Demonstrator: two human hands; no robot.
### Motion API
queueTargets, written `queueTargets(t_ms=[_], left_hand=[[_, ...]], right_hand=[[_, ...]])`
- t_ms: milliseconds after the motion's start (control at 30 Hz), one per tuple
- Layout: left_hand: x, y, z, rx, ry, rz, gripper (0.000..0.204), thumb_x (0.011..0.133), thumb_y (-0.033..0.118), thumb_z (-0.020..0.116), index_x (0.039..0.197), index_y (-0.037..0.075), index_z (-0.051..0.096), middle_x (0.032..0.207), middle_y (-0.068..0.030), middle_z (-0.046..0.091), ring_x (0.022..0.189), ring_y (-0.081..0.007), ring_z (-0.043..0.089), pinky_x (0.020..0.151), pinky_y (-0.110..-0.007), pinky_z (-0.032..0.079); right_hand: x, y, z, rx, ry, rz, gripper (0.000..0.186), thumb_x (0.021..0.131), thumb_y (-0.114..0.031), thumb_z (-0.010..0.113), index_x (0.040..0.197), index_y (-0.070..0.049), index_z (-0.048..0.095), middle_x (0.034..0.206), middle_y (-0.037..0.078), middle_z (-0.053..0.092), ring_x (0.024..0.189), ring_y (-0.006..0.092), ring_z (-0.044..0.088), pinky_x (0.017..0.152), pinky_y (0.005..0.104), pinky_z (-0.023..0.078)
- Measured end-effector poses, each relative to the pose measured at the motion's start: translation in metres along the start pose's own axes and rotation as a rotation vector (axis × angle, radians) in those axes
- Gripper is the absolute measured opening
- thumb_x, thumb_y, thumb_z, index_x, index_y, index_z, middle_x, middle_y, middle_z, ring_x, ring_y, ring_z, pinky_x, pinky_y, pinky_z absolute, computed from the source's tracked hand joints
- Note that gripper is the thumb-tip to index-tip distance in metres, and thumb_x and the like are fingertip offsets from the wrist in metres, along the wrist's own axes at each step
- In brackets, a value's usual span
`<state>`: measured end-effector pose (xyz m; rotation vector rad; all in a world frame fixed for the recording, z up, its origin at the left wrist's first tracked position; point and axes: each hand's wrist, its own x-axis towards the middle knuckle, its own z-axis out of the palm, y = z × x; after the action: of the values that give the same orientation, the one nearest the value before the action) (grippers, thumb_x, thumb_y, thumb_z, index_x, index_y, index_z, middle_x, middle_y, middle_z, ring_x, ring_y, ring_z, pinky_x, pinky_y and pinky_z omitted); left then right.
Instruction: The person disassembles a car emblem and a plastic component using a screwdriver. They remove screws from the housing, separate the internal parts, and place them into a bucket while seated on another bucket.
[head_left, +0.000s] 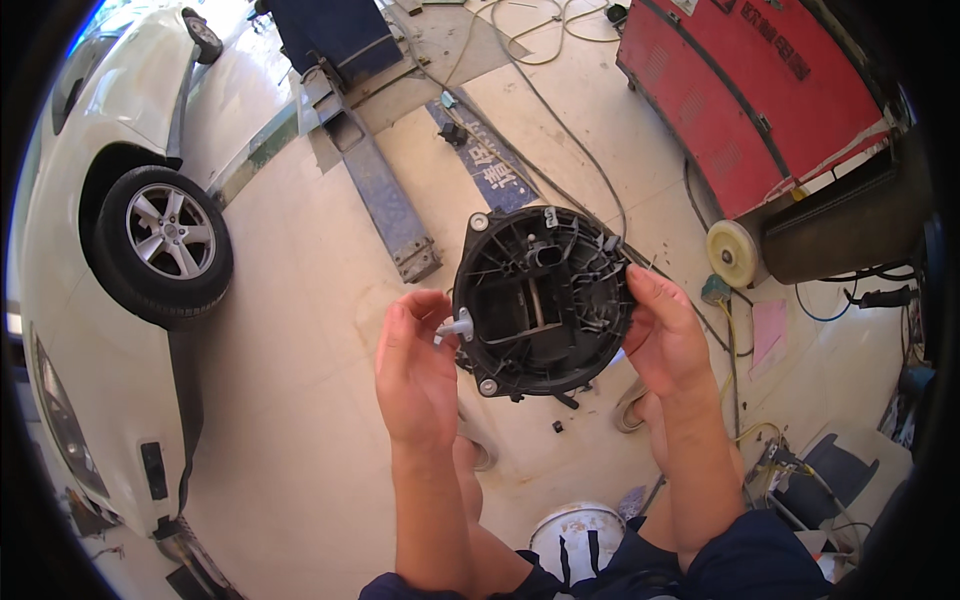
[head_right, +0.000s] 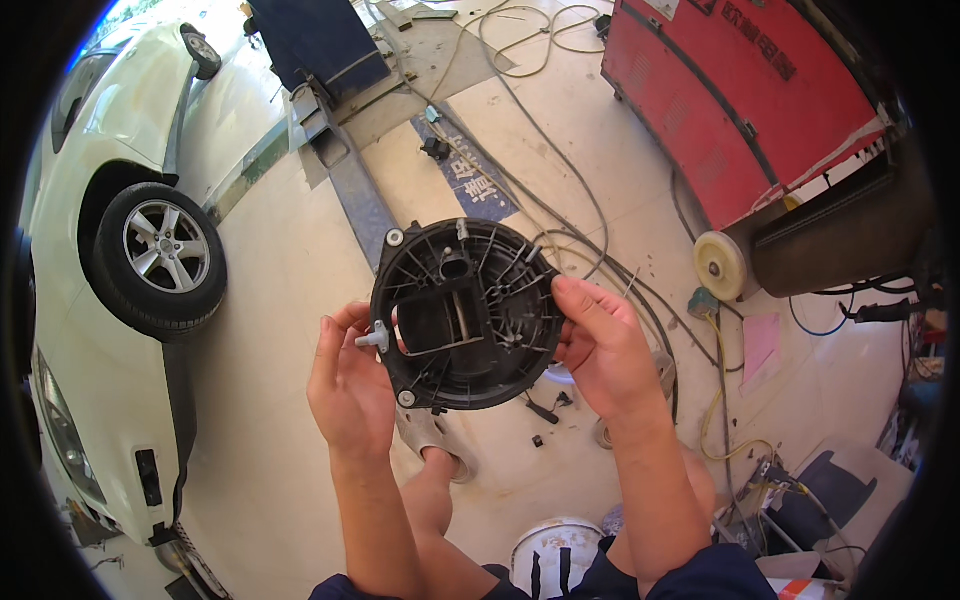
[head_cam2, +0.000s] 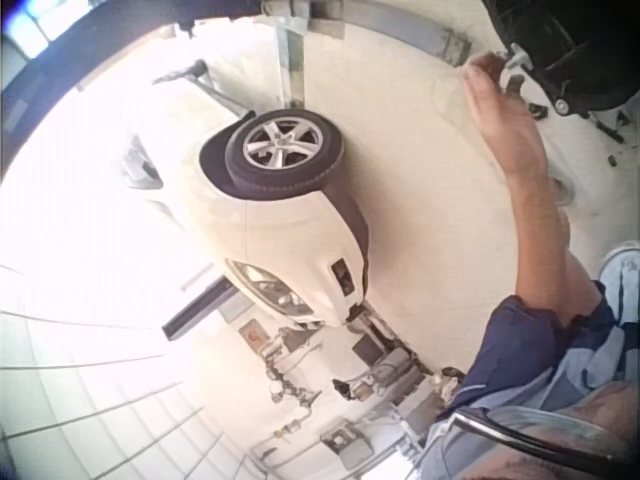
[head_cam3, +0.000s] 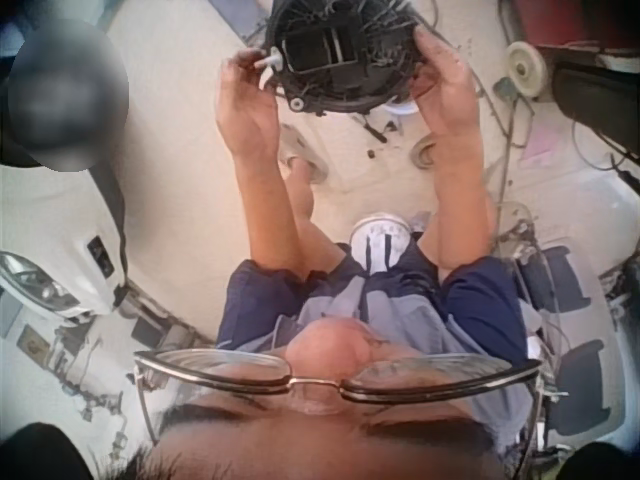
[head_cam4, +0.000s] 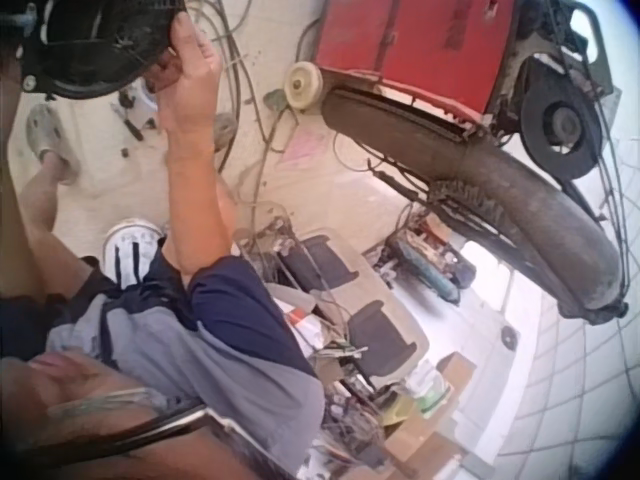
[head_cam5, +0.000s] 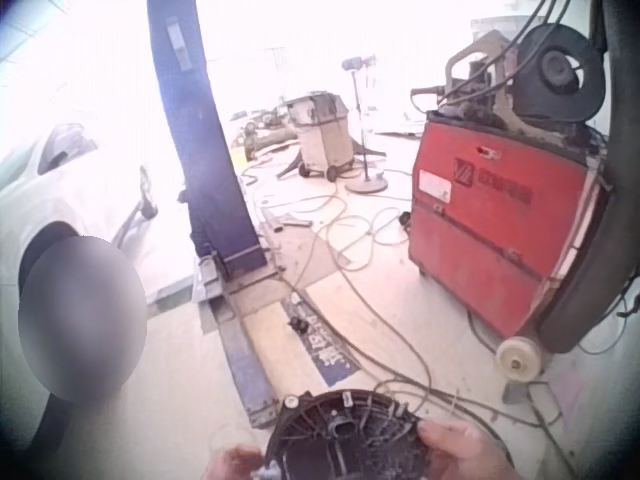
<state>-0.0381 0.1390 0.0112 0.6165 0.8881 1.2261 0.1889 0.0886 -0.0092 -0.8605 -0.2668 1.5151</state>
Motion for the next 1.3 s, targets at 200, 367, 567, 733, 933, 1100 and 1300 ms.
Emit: queueTargets(t_ms=[200, 367, 567, 733, 933, 1100, 1300], left_hand=[[-0.003, -0.005, 0.001, 0.18, -0.167, 0.121, 0.026, 0.106, 0.026, 0.048, 0.105, 0.002, 0.057, 0.105, -0.0063, 0.06, 0.099, -0.0135, 0.054, 0.089, -0.03, 0.045], [-0.004, -0.008, 0.005, 0.234, -0.169, 0.14, 0.022, 0.106, 0.024, 0.048, 0.1, 0.004, 0.054, 0.094, -0.004, 0.053, 0.086, -0.0125, 0.05, 0.079, -0.026, 0.043], [-0.005, -0.009, 0.012, 0.191, -0.183, 0.127, 0.021, 0.105, 0.02, 0.042, 0.097, 0.002, 0.052, 0.091, -0.0055, 0.05, 0.08, -0.0126, 0.045, 0.076, -0.027, 0.039], [-0.004, -0.009, 0.011, 0.149, -0.276, 0.13, 0.022, 0.104, 0.019, 0.044, 0.096, 0.001, 0.055, 0.092, -0.0069, 0.053, 0.079, -0.0139, 0.047, 0.073, -0.028, 0.042], [-0.008, -0.009, 0.014, 0.202, -0.352, 0.154, 0.018, 0.1, 0.018, 0.051, 0.096, 0.0, 0.056, 0.087, -0.0068, 0.053, 0.078, -0.014, 0.047, 0.072, -0.028, 0.041], [-0.018, -0.011, 0.032, 0.356, -0.331, 0.268, 0.012, 0.086, -0.003, 0.066, 0.094, 0.001, 0.058, 0.084, -0.005, 0.054, 0.078, -0.0131, 0.049, 0.07, -0.026, 0.039], [-0.029, -0.006, 0.05, 0.519, -0.298, 0.432, 0.025, 0.075, -0.01, 0.075, 0.093, 0.002, 0.063, 0.076, -0.0032, 0.06, 0.064, -0.0105, 0.051, 0.056, -0.023, 0.037]], right_hand=[[0.0, -0.006, -0.004, -0.002, 0.055, -0.047, 0.028, 0.102, -0.026, 0.056, 0.111, -0.001, 0.066, 0.101, 0.007, 0.073, 0.083, 0.0126, 0.07, 0.074, 0.0275, 0.057], [0.001, 0.0, -0.004, -0.009, 0.0, -0.058, 0.029, 0.103, -0.025, 0.055, 0.114, 0.0, 0.065, 0.104, 0.007, 0.073, 0.087, 0.0124, 0.07, 0.077, 0.0276, 0.056], [0.002, 0.002, -0.003, 0.068, -0.023, -0.091, 0.033, 0.105, -0.028, 0.052, 0.117, 0.001, 0.063, 0.109, 0.009, 0.071, 0.096, 0.0144, 0.068, 0.087, 0.03, 0.053], [0.003, 0.003, -0.004, 0.103, 0.007, -0.077, 0.033, 0.105, -0.028, 0.052, 0.117, 0.0, 0.063, 0.107, 0.008, 0.072, 0.095, 0.0139, 0.068, 0.086, 0.029, 0.053], [0.005, 0.009, -0.007, 0.184, 0.048, -0.032, 0.035, 0.107, -0.029, 0.047, 0.12, -0.001, 0.062, 0.11, 0.007, 0.07, 0.098, 0.016, 0.067, 0.087, 0.0319, 0.053], [0.01, 0.022, -0.012, 0.248, 0.095, 0.069, 0.038, 0.106, -0.025, 0.038, 0.131, -0.004, 0.056, 0.122, 0.01, 0.066, 0.111, 0.0226, 0.064, 0.101, 0.0403, 0.049], [0.012, 0.033, -0.016, 0.418, -0.19, 0.182, 0.042, 0.107, -0.031, 0.035, 0.126, -0.003, 0.06, 0.122, 0.011, 0.067, 0.113, 0.0232, 0.064, 0.101, 0.0407, 0.048]])
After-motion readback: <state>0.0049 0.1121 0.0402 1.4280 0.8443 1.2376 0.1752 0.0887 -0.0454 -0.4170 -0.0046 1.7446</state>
